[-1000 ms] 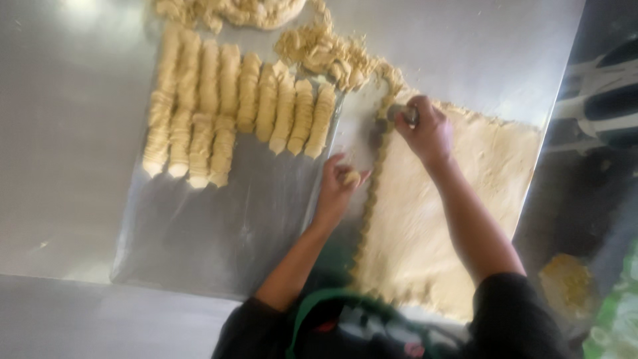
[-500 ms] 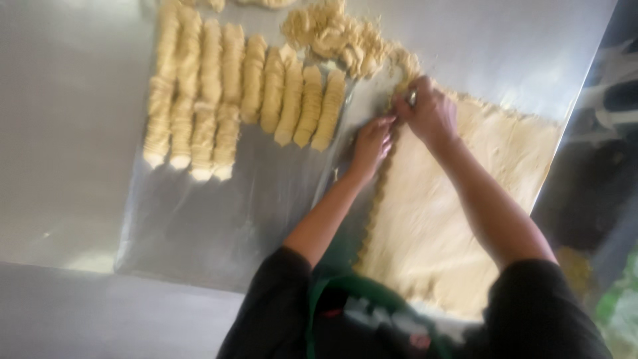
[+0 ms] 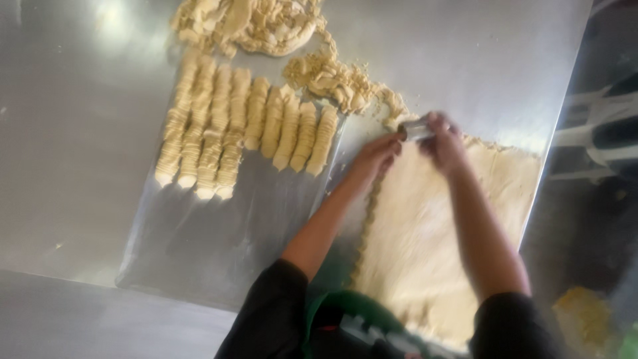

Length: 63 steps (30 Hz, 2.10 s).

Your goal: The person uses a small cylindrical cutter to press out pieces of flattened dough and then rolls each piece by hand into a small cylinder, placing them onto a metal baking tray one at a time.

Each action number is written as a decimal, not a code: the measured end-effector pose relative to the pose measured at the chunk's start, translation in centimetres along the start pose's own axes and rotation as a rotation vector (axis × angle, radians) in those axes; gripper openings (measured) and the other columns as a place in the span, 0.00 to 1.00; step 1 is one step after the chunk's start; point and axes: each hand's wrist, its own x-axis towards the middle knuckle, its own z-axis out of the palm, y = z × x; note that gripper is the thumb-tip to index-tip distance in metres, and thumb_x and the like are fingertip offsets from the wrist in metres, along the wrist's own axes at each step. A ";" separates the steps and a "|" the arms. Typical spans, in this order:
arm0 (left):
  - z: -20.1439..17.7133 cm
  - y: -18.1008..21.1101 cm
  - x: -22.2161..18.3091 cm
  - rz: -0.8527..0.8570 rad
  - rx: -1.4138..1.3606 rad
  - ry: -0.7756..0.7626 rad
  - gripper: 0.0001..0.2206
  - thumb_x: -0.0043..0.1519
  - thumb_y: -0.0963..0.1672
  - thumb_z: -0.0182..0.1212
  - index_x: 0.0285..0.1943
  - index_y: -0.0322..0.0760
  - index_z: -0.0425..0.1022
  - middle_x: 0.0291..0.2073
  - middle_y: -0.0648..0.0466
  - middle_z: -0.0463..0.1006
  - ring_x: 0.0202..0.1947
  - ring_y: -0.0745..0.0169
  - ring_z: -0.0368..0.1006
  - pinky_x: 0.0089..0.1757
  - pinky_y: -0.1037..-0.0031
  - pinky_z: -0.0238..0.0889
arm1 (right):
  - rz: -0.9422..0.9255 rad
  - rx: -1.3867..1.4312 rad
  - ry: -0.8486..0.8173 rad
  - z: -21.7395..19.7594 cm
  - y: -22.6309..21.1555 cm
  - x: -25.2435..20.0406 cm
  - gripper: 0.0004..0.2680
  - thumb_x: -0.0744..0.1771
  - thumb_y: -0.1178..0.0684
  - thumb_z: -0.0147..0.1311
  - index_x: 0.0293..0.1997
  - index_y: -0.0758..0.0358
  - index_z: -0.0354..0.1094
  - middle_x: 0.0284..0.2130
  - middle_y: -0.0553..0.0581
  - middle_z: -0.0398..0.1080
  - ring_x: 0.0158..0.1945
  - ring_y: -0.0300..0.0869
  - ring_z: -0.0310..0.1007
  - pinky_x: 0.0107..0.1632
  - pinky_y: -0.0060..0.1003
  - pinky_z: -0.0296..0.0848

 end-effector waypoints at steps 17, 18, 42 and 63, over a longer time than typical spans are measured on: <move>-1.3 -0.1 0.7 0.109 -0.463 0.286 0.12 0.65 0.43 0.57 0.53 0.30 0.75 0.42 0.48 0.80 0.43 0.57 0.77 0.47 0.65 0.73 | -0.841 -1.201 0.094 2.8 -1.4 -0.2 0.11 0.71 0.48 0.61 0.49 0.66 0.65 0.30 0.57 0.77 0.27 0.39 0.78 0.26 0.31 0.76; -1.5 -0.1 0.4 0.099 -0.435 0.279 0.13 0.65 0.44 0.56 0.53 0.29 0.76 0.40 0.46 0.80 0.42 0.55 0.78 0.46 0.63 0.74 | -0.953 -1.248 0.077 2.7 -0.8 0.3 0.12 0.70 0.49 0.62 0.48 0.67 0.65 0.28 0.58 0.76 0.27 0.40 0.78 0.27 0.31 0.77; -1.9 -1.4 4.6 -0.001 -0.168 0.058 0.29 0.70 0.39 0.55 0.81 0.23 0.54 0.47 0.43 0.72 0.35 0.50 0.63 0.33 0.64 0.59 | -0.833 -1.278 -0.283 1.9 1.2 5.3 0.08 0.69 0.52 0.59 0.53 0.58 0.73 0.44 0.61 0.77 0.40 0.46 0.79 0.45 0.35 0.81; 0.7 5.1 -13.4 -0.031 -0.653 0.031 0.16 0.66 0.44 0.58 0.58 0.25 0.72 0.52 0.41 0.79 0.54 0.45 0.74 0.59 0.52 0.68 | -0.779 -1.334 0.046 8.9 -6.6 -21.4 0.12 0.65 0.43 0.68 0.42 0.57 0.70 0.30 0.50 0.78 0.33 0.38 0.78 0.31 0.32 0.75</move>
